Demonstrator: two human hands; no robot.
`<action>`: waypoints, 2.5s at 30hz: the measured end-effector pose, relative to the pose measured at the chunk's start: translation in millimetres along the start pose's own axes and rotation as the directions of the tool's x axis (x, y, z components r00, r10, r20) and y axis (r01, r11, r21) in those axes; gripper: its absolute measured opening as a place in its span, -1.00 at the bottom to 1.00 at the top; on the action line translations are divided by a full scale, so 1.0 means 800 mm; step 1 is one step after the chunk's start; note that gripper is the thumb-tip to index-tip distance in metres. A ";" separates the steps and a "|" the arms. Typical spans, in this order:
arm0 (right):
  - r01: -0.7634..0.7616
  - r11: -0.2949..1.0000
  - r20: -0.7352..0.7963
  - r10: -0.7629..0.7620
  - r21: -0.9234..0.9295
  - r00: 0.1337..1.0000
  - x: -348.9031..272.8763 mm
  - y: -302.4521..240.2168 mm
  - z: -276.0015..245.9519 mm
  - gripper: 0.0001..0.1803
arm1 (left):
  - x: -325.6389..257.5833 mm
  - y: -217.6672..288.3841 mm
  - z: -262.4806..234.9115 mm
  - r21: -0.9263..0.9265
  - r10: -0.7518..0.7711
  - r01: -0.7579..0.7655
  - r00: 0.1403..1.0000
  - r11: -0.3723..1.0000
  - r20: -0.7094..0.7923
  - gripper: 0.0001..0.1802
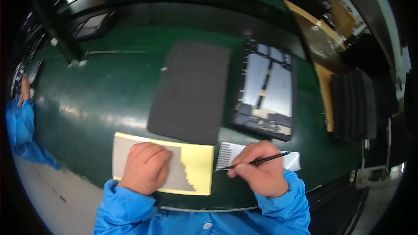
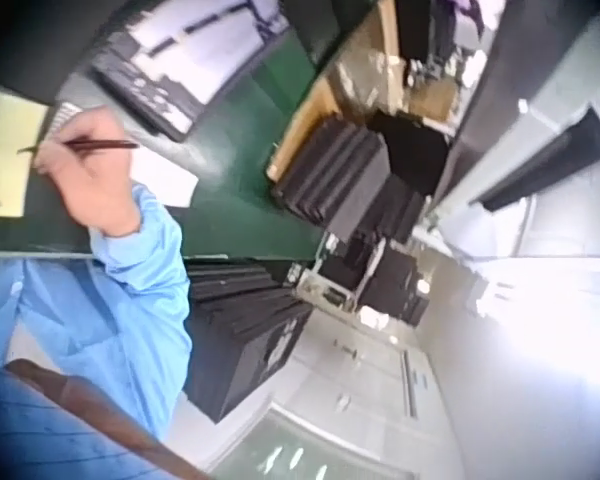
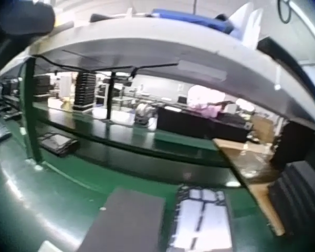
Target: The worker is applying small components or labels to electronic screen assemblies and organizing the units on a factory line.
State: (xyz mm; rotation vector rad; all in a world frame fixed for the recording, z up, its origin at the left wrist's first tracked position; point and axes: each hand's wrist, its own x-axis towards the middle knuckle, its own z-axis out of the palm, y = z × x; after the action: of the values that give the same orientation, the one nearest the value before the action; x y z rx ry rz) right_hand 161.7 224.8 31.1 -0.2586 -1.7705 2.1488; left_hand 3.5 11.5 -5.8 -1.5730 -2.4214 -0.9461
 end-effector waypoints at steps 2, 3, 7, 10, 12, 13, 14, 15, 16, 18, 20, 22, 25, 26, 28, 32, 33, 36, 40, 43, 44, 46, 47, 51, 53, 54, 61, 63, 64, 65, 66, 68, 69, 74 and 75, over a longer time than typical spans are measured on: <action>0.136 0.990 -0.202 -0.141 -0.043 0.969 0.004 -0.021 -0.039 -0.83 | -0.002 0.000 -0.003 -0.005 -0.011 0.011 1.000 1.000 -0.004 -0.73; 0.124 0.985 -0.307 -0.157 -0.123 0.939 0.006 -0.025 -0.062 -0.83 | -0.002 0.000 -0.002 0.003 0.013 -0.013 1.000 1.000 -0.010 -0.75; 0.041 0.981 -0.410 -0.117 -0.190 0.905 0.002 -0.045 -0.111 -0.84 | 0.028 0.031 -0.010 -0.015 0.131 -0.131 0.991 0.991 0.023 -0.77; -0.017 0.983 -0.377 -0.054 -0.183 0.925 0.009 -0.042 -0.117 -0.85 | 0.059 0.056 0.001 -0.255 0.068 -0.067 0.998 0.965 -0.005 -0.76; -0.033 0.985 -0.345 -0.028 -0.169 0.938 0.012 -0.039 -0.123 -0.85 | 0.082 0.069 0.008 -0.281 0.107 -0.105 0.994 0.954 -0.009 -0.74; -0.040 0.987 -0.346 -0.017 -0.156 0.938 0.014 -0.038 -0.123 -0.85 | 0.091 0.078 0.013 -0.332 0.039 -0.036 0.999 0.942 0.002 -0.73; -0.035 0.988 -0.347 -0.019 -0.149 0.938 0.014 -0.038 -0.123 -0.85 | 0.098 0.082 0.018 -0.382 -0.029 0.033 0.999 0.923 0.017 -0.72; -0.048 0.984 -0.336 -0.012 -0.171 0.942 0.014 -0.039 -0.123 -0.85 | 0.104 0.081 0.025 -0.412 -0.004 0.013 1.000 0.911 0.024 -0.68; -0.061 0.979 -0.327 -0.005 -0.192 0.945 0.013 -0.039 -0.122 -0.85 | 0.107 0.083 0.031 -0.406 0.000 0.011 1.000 0.914 0.027 -0.68; -0.059 0.981 -0.326 -0.005 -0.186 0.945 0.013 -0.040 -0.120 -0.86 | 0.112 0.086 0.042 -0.515 -0.109 0.127 0.992 0.848 0.065 -0.66; -0.060 0.982 -0.323 -0.001 -0.180 0.946 0.013 -0.039 -0.120 -0.86 | 0.115 0.084 0.055 -0.557 -0.134 0.146 0.989 0.818 0.061 -0.65; -0.072 0.971 -0.282 0.005 -0.226 0.959 0.011 -0.040 -0.123 -0.86 | 0.117 0.082 0.064 -0.601 -0.157 0.160 0.986 0.783 0.058 -0.64; -0.033 0.952 -0.209 -0.033 -0.303 0.977 0.011 -0.039 -0.130 -0.85 | 0.120 0.080 0.072 -0.632 -0.211 0.227 0.972 0.741 0.102 -0.64; -0.029 0.954 -0.209 -0.036 -0.300 0.977 0.011 -0.039 -0.130 -0.85 | 0.122 0.080 0.073 -0.643 -0.225 0.243 0.968 0.726 0.112 -0.64; -0.042 0.972 -0.196 -0.004 -0.232 0.981 0.011 -0.040 -0.129 -0.85 | 0.125 0.081 0.075 -0.652 -0.237 0.259 0.964 0.712 0.123 -0.63; -0.008 0.973 -0.198 -0.039 -0.233 0.979 0.012 -0.038 -0.127 -0.85 | 0.127 0.081 0.081 -0.679 -0.215 0.253 0.966 0.689 0.142 -0.59; -0.007 0.972 -0.194 -0.040 -0.236 0.980 0.012 -0.037 -0.128 -0.84 | 0.127 0.080 0.082 -0.675 -0.202 0.236 0.971 0.699 0.130 -0.58; -0.014 0.971 -0.172 -0.028 -0.240 0.985 0.010 -0.035 -0.129 -0.85 | 0.127 0.079 0.083 -0.686 -0.210 0.258 0.965 0.680 0.155 -0.56; 0.036 0.946 -0.090 -0.068 -0.322 0.994 0.008 -0.034 -0.130 -0.86 | 0.127 0.079 0.086 -0.681 -0.221 0.280 0.959 0.677 0.174 -0.53; 0.038 0.976 -0.194 -0.080 -0.215 0.978 0.007 -0.034 -0.126 -0.86 | 0.126 0.078 0.088 -0.711 -0.248 0.316 0.947 0.628 0.202 -0.51; 0.039 0.975 -0.194 -0.082 -0.217 0.977 0.006 -0.035 -0.127 -0.86 | 0.126 0.077 0.089 -0.721 -0.265 0.349 0.936 0.598 0.233 -0.50; -0.014 0.969 -0.165 -0.028 -0.246 0.986 0.006 -0.035 -0.128 -0.84 | 0.126 0.077 0.088 -0.729 -0.283 0.383 0.922 0.567 0.264 -0.50; -0.014 0.970 -0.163 -0.027 -0.244 0.986 0.006 -0.035 -0.127 -0.84 | 0.127 0.077 0.086 -0.726 -0.288 0.390 0.919 0.566 0.269 -0.50; 0.029 0.974 -0.224 -0.081 -0.224 0.971 0.004 -0.037 -0.117 -0.85 | 0.139 0.081 0.078 -0.741 -0.287 0.449 0.893 0.499 0.347 -0.51; 0.084 0.985 -0.279 -0.123 -0.149 0.952 0.006 -0.033 -0.105 -0.86 | 0.144 0.077 0.079 -0.737 -0.281 0.454 0.890 0.501 0.358 -0.52; 0.115 0.963 -0.250 -0.178 -0.245 0.952 0.008 -0.030 -0.099 -0.87 | 0.146 0.075 0.079 -0.733 -0.271 0.460 0.888 0.502 0.371 -0.53; 0.070 0.919 -0.217 -0.165 -0.389 0.962 0.017 -0.025 -0.091 -0.87 | 0.168 0.080 0.072 -0.661 -0.294 0.534 0.845 0.528 0.447 -0.58; 0.076 0.907 -0.203 -0.173 -0.413 0.964 0.018 -0.025 -0.092 -0.87 | 0.173 0.080 0.074 -0.613 -0.314 0.531 0.845 0.585 0.432 -0.58; 0.082 0.895 -0.191 -0.182 -0.438 0.965 0.018 -0.026 -0.092 -0.88 | 0.176 0.080 0.075 -0.612 -0.316 0.530 0.846 0.587 0.430 -0.58; 0.084 0.896 -0.190 -0.184 -0.437 0.965 0.017 -0.025 -0.091 -0.88 | 0.179 0.080 0.077 -0.592 -0.323 0.531 0.845 0.607 0.427 -0.59; 0.133 0.888 -0.186 -0.235 -0.440 0.954 0.015 -0.024 -0.091 -0.87 | 0.183 0.080 0.077 -0.571 -0.329 0.531 0.844 0.627 0.423 -0.59; 0.180 0.878 -0.185 -0.287 -0.444 0.940 0.015 -0.021 -0.096 -0.85 | 0.195 0.081 0.074 -0.501 -0.314 0.533 0.832 0.682 0.459 -0.62; 0.253 0.916 -0.347 -0.358 -0.312 0.867 0.015 -0.020 -0.103 -0.84 | 0.198 0.081 0.073 -0.428 -0.302 0.530 0.816 0.732 0.493 -0.64; 0.321 0.945 -0.770 -0.249 -0.062 0.588 0.029 0.012 -0.142 -0.83 | 0.201 0.080 0.081 -0.446 -0.308 0.540 0.814 0.714 0.493 -0.68; 0.323 0.944 -0.769 -0.252 -0.063 0.587 0.029 0.016 -0.141 -0.83 | 0.201 0.079 0.084 -0.453 -0.326 0.549 0.814 0.702 0.481 -0.68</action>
State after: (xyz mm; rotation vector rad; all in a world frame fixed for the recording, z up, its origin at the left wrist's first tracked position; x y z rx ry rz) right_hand 178.1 334.2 -2.9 -0.6993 -1.1039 1.5025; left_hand -0.5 192.8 32.9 -1.4078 -3.0786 -1.7660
